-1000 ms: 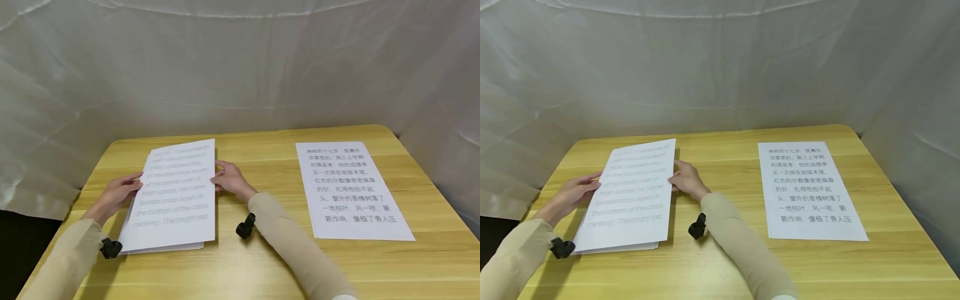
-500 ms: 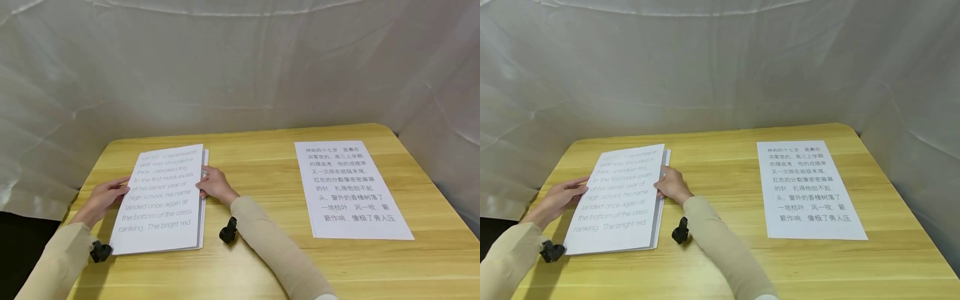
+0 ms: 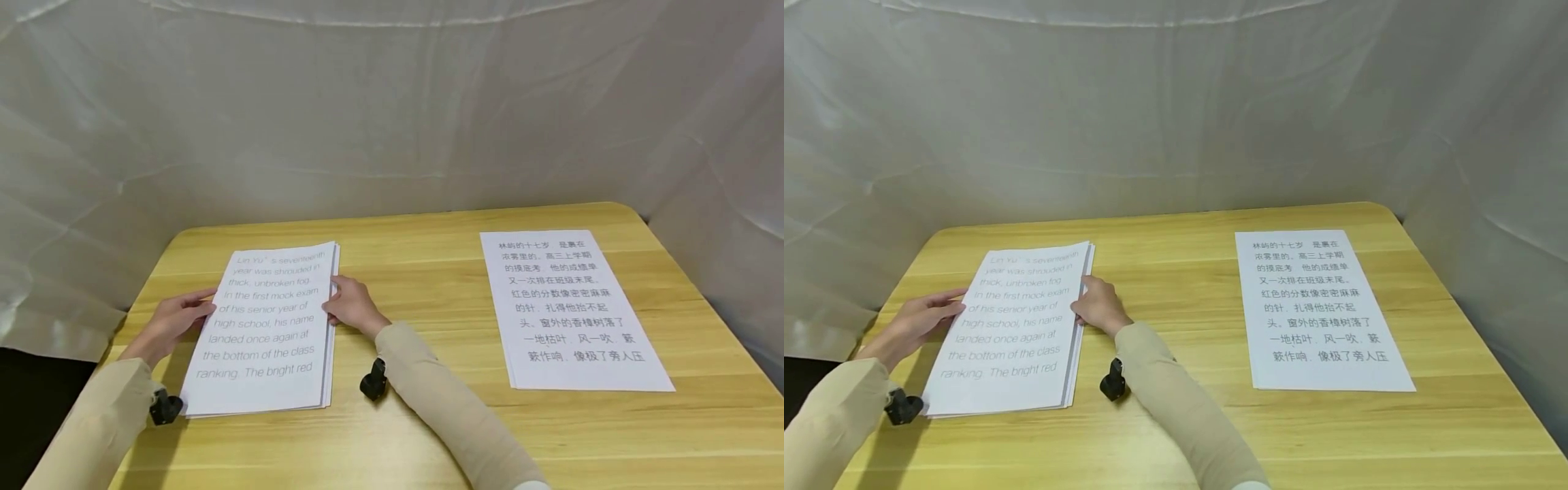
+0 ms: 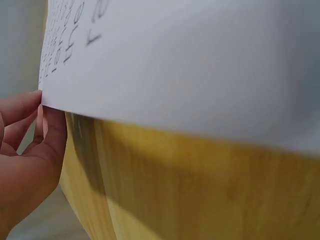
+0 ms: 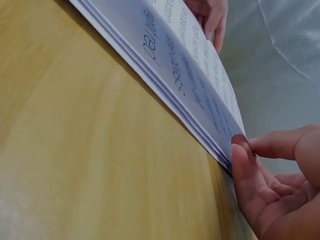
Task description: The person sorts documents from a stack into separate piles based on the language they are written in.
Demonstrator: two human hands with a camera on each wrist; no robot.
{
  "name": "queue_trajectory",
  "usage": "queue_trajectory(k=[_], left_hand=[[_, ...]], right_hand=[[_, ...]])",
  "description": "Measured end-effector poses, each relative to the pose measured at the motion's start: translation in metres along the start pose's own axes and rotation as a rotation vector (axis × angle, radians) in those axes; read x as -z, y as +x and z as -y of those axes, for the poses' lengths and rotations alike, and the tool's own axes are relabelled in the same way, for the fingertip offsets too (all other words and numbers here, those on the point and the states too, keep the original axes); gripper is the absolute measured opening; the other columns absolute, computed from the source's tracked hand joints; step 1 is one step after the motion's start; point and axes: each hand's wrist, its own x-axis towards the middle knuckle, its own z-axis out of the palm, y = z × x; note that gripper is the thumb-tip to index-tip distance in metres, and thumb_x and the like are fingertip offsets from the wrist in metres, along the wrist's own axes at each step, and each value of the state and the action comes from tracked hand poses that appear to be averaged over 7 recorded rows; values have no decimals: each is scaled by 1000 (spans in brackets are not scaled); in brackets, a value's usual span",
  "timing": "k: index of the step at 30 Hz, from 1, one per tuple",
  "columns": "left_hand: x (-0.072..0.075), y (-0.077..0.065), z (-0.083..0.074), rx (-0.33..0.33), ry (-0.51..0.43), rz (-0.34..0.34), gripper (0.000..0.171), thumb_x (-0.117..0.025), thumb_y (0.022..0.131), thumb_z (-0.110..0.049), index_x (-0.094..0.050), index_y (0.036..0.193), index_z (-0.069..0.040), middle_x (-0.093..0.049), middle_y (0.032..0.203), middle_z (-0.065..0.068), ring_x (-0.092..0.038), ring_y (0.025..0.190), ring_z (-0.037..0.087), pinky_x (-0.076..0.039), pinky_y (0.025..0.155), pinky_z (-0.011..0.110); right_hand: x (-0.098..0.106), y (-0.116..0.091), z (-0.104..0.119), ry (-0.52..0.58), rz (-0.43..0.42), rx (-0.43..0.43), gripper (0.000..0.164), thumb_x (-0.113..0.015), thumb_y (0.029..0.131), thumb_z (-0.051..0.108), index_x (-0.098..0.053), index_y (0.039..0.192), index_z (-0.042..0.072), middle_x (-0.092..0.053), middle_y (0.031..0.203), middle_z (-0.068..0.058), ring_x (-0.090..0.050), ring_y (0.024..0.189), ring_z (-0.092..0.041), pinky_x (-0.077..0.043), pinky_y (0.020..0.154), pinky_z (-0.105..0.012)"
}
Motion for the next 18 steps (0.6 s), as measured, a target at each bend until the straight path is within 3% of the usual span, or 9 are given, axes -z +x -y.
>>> queue_trajectory(k=[6,11,15,18], left_hand=[[-3,1,1,-5,32,7,59,-50,102,-20,-25,150,1,-53,123,20,-61,83,11,-54,72,26],[-6,0,-1,-7,51,3,58,-48,102,-22,-26,151,0,-49,128,24,-60,84,12,-54,72,25],[-7,2,-1,-6,98,12,60,-49,102,-27,-26,150,1,-45,135,28,-59,95,19,-52,77,26],[-8,3,-2,-10,127,25,61,-48,102,-28,-26,150,3,-35,145,29,-52,112,31,-48,85,31]], right_hand=[[1,-1,-6,-50,-28,26,56,-62,87,-6,-42,139,-9,-63,75,-6,-59,55,-15,-53,53,-23],[3,-4,-4,-190,-39,64,50,-58,87,-6,-47,136,-9,-61,66,-4,-55,51,-12,-44,46,-20],[4,-5,0,-300,-71,57,36,-58,86,-6,-59,121,-8,-53,58,-3,-45,45,-11,-32,41,-20],[4,-5,3,-370,-86,38,18,-60,86,-4,-63,104,-5,-46,56,-1,-38,44,-11,-28,40,-20]])
